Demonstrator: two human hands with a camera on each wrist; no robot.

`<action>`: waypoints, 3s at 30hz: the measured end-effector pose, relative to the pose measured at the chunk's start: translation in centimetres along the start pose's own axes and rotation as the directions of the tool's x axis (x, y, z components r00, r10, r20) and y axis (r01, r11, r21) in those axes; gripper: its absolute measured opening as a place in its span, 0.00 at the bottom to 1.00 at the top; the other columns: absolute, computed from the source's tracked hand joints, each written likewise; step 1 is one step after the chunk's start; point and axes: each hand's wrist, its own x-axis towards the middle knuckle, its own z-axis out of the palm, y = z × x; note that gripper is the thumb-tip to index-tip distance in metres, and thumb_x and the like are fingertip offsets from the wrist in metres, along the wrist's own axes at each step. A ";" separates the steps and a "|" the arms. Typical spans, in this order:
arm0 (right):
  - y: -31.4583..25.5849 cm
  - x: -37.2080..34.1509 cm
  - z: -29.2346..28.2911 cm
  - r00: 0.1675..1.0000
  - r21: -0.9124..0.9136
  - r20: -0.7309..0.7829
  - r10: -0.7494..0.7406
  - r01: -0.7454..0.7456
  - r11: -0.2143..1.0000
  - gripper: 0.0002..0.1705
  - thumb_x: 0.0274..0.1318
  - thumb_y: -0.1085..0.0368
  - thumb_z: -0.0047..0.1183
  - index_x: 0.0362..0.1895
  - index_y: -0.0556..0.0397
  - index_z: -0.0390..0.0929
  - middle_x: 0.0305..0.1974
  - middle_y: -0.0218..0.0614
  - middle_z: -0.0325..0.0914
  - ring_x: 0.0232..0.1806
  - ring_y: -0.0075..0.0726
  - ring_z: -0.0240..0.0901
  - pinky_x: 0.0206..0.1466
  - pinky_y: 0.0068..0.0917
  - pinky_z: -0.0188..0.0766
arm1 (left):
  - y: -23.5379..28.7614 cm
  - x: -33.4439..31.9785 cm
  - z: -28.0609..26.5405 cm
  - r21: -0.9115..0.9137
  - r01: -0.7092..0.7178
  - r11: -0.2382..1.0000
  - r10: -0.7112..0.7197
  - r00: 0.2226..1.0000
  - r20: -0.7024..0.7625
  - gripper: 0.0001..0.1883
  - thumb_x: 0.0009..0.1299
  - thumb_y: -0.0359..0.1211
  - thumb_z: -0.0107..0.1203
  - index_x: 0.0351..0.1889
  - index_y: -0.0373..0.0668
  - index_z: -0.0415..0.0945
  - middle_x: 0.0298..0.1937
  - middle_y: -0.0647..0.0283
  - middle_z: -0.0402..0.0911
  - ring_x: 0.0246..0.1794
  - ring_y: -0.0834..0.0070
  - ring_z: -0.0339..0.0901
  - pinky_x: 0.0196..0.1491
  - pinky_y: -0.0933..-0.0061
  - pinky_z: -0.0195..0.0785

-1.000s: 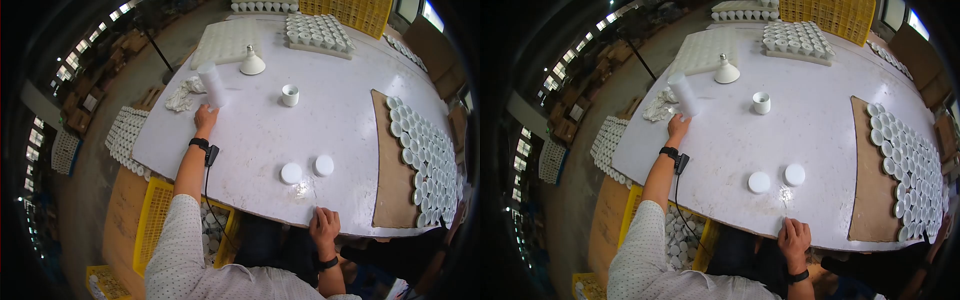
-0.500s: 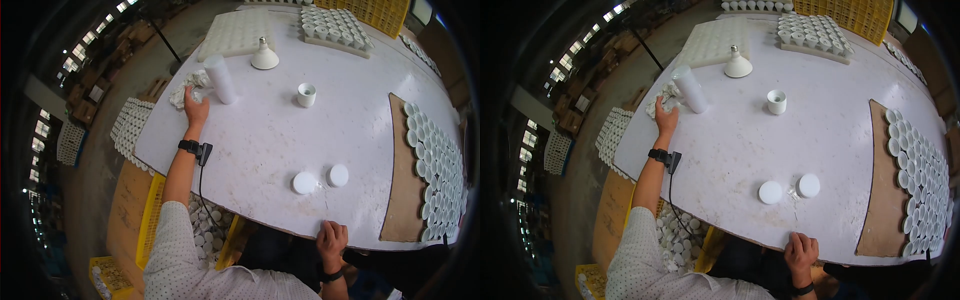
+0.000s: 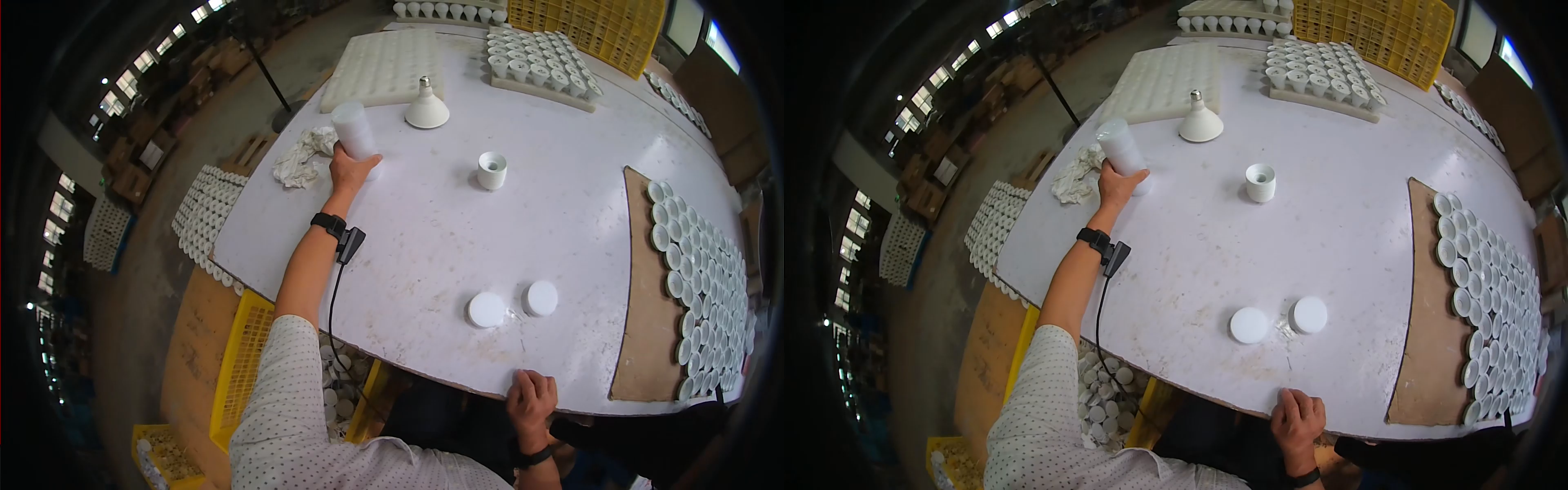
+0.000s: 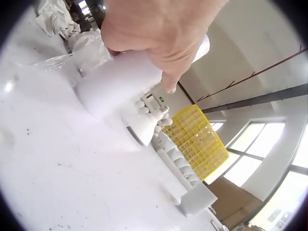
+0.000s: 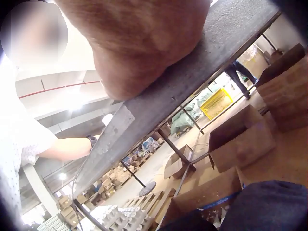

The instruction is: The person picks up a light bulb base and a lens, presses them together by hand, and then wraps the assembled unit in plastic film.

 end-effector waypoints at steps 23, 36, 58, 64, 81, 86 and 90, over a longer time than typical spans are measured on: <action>-0.5 0.4 -0.3 0.999 0.008 -0.051 -0.013 0.013 1.000 0.14 0.36 0.77 0.53 0.33 0.52 0.76 0.31 0.35 0.74 0.25 0.41 0.66 0.28 0.31 0.64 | 0.0 -12.6 -8.9 -0.462 0.010 0.887 0.237 0.849 0.472 0.29 0.46 0.30 0.65 0.46 0.34 0.67 0.41 0.58 0.75 0.40 0.70 0.73 0.45 0.70 0.68; -9.6 7.2 5.3 0.992 0.608 0.123 0.034 -0.102 0.788 0.21 0.41 0.70 0.59 0.45 0.56 0.73 0.40 0.45 0.74 0.39 0.49 0.73 0.41 0.36 0.72 | 0.5 -19.3 -9.2 -0.365 -0.055 0.929 0.217 0.881 0.421 0.38 0.43 0.39 0.72 0.50 0.35 0.63 0.42 0.59 0.75 0.44 0.70 0.73 0.49 0.70 0.68; -11.5 12.3 15.0 0.898 0.701 0.313 0.309 -0.438 0.564 0.10 0.49 0.64 0.46 0.25 0.60 0.71 0.19 0.42 0.76 0.20 0.40 0.74 0.29 0.31 0.70 | -0.5 -19.6 -8.6 -0.395 0.060 0.917 0.132 0.888 0.440 0.34 0.46 0.42 0.70 0.48 0.36 0.69 0.41 0.60 0.78 0.42 0.74 0.74 0.46 0.74 0.68; -12.4 11.6 13.8 0.756 0.656 0.509 0.412 -0.650 0.384 0.10 0.47 0.65 0.47 0.24 0.61 0.70 0.22 0.44 0.76 0.23 0.37 0.74 0.30 0.30 0.70 | 0.7 -20.0 -8.6 -0.367 0.062 0.928 0.115 0.889 0.443 0.32 0.47 0.37 0.68 0.49 0.36 0.67 0.42 0.59 0.77 0.44 0.72 0.74 0.46 0.72 0.68; -11.5 11.7 14.8 0.844 0.658 0.387 0.372 -0.535 0.530 0.06 0.51 0.70 0.41 0.28 0.61 0.66 0.20 0.44 0.75 0.20 0.37 0.75 0.25 0.30 0.72 | 0.9 -21.0 -9.6 -0.346 -0.030 0.938 0.143 0.941 0.307 0.22 0.49 0.28 0.63 0.44 0.33 0.73 0.41 0.59 0.78 0.40 0.72 0.75 0.45 0.73 0.68; -11.7 13.1 14.1 0.730 0.676 0.563 0.386 -0.676 0.293 0.05 0.53 0.74 0.36 0.32 0.65 0.61 0.22 0.44 0.75 0.19 0.33 0.74 0.21 0.23 0.72 | 1.0 -21.1 -10.7 -0.555 0.133 0.821 0.137 0.898 0.419 0.26 0.51 0.24 0.58 0.51 0.31 0.68 0.49 0.55 0.74 0.49 0.70 0.72 0.52 0.70 0.66; -10.9 13.7 16.6 0.686 0.658 0.566 0.458 -0.710 0.250 0.05 0.50 0.75 0.37 0.32 0.66 0.63 0.22 0.45 0.75 0.20 0.34 0.74 0.23 0.26 0.72 | 1.2 -21.8 -10.3 -0.600 0.119 0.791 0.217 0.863 0.457 0.28 0.51 0.25 0.59 0.52 0.32 0.67 0.50 0.55 0.74 0.49 0.69 0.72 0.53 0.69 0.66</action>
